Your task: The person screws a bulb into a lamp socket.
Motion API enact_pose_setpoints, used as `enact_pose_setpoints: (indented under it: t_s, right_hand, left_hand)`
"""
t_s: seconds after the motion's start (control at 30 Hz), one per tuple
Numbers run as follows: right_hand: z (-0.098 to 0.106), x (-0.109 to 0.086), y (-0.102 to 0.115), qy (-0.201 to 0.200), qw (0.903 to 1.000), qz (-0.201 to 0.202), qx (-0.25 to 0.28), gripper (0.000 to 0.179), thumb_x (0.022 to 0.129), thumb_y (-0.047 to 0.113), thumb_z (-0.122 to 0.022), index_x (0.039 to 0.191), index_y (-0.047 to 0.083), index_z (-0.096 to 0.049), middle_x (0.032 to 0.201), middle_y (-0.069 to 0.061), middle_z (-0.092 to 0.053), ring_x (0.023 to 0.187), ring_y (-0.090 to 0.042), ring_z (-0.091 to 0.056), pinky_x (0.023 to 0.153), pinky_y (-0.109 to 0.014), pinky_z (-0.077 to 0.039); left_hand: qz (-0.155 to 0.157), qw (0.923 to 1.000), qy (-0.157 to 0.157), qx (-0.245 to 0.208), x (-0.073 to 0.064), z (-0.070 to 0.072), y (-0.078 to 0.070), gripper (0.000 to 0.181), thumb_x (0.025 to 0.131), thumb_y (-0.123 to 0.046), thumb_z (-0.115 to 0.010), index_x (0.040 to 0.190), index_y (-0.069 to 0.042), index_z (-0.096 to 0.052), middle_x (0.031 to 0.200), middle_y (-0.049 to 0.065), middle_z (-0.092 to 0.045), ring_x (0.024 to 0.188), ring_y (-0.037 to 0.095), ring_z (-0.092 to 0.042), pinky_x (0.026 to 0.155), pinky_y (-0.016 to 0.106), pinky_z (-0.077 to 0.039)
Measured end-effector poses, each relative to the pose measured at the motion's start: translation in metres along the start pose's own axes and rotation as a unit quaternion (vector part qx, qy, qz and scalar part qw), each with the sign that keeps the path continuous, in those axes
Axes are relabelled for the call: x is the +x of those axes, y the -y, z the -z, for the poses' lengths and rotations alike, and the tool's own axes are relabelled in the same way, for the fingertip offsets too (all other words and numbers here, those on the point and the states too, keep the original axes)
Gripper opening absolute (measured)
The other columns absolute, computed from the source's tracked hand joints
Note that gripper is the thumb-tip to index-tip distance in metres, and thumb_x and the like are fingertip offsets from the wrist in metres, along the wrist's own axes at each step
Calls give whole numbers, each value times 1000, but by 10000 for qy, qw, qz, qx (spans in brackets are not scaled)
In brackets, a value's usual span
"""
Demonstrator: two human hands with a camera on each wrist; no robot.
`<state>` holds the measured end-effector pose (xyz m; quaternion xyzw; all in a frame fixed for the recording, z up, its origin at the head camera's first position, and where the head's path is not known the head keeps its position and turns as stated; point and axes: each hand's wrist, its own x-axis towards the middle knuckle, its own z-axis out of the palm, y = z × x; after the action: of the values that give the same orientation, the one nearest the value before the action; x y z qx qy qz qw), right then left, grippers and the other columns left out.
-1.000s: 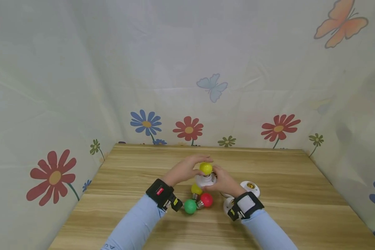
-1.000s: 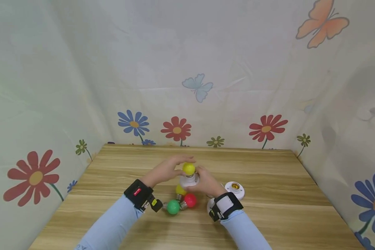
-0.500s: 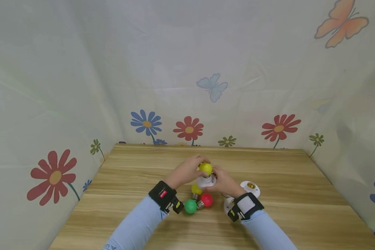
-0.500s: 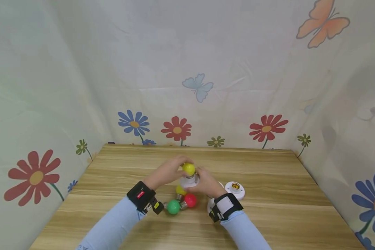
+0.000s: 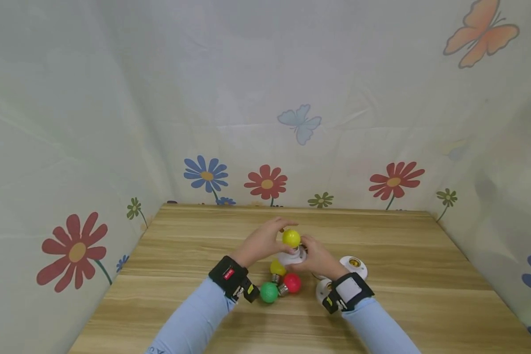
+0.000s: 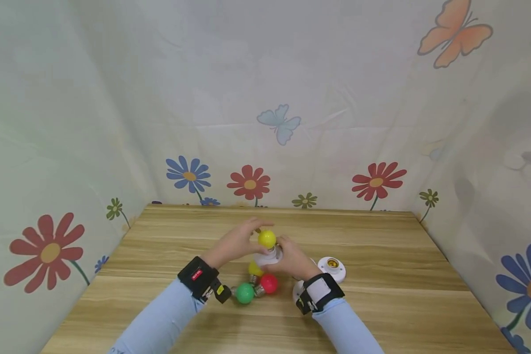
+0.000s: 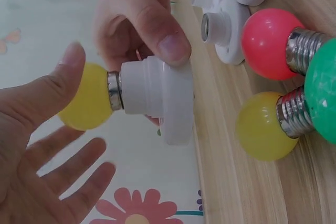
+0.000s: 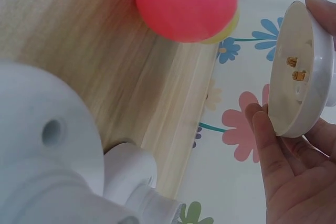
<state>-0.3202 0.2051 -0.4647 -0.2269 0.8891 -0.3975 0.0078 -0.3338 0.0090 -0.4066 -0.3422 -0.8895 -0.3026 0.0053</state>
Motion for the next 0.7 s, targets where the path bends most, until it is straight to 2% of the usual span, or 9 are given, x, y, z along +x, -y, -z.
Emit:
enact_pose_setpoints:
  t_s: [0.17, 0.27, 0.4, 0.53, 0.7]
  right_hand:
    - [1, 0, 2, -3, 10000, 61, 21, 64, 71, 32, -85, 124, 10, -57, 113, -3, -62, 97, -17, -57, 88, -38, -50]
    - [1, 1, 3, 27, 10000, 83, -27, 67, 72, 33, -84, 128, 10, -55, 116, -3, -62, 100, -18, -57, 92, -39, -49]
    - [1, 1, 4, 57, 10000, 35, -22, 68, 72, 33, -84, 129, 10, -55, 116, -3, -62, 102, -18, -56, 93, -40, -48]
    - [1, 0, 5, 57, 10000, 9, 21, 66, 71, 32, -85, 127, 10, -56, 115, -3, -62, 100, -18, -57, 92, -40, -49]
    - [1, 0, 5, 94, 10000, 29, 13, 65, 72, 35, -84, 127, 11, -56, 114, -2, -61, 98, -17, -57, 87, -35, -51]
  left_hand:
    - [-472, 9987, 187, -3, 0, 2, 9, 58, 85, -14, -74, 138, -24, -54, 143, -4, -51, 130, 17, -50, 105, 35, -44]
    - [-531, 9982, 285, 29, 0, 4, 8, 52, 87, -7, -70, 135, -24, -57, 142, -5, -53, 133, 17, -47, 107, 35, -42]
    - [-436, 9983, 308, 231, 0, 4, 4, 50, 88, -6, -69, 133, -25, -59, 137, -6, -57, 131, 16, -49, 106, 34, -43]
    - [-293, 9981, 223, 492, 0, 3, -1, 47, 87, -12, -71, 131, -21, -60, 133, -4, -59, 126, 16, -53, 105, 31, -44]
    - [98, 9987, 72, 498, 1, 2, -8, 45, 84, -27, -75, 126, -16, -61, 124, 0, -61, 107, 14, -58, 93, 24, -51]
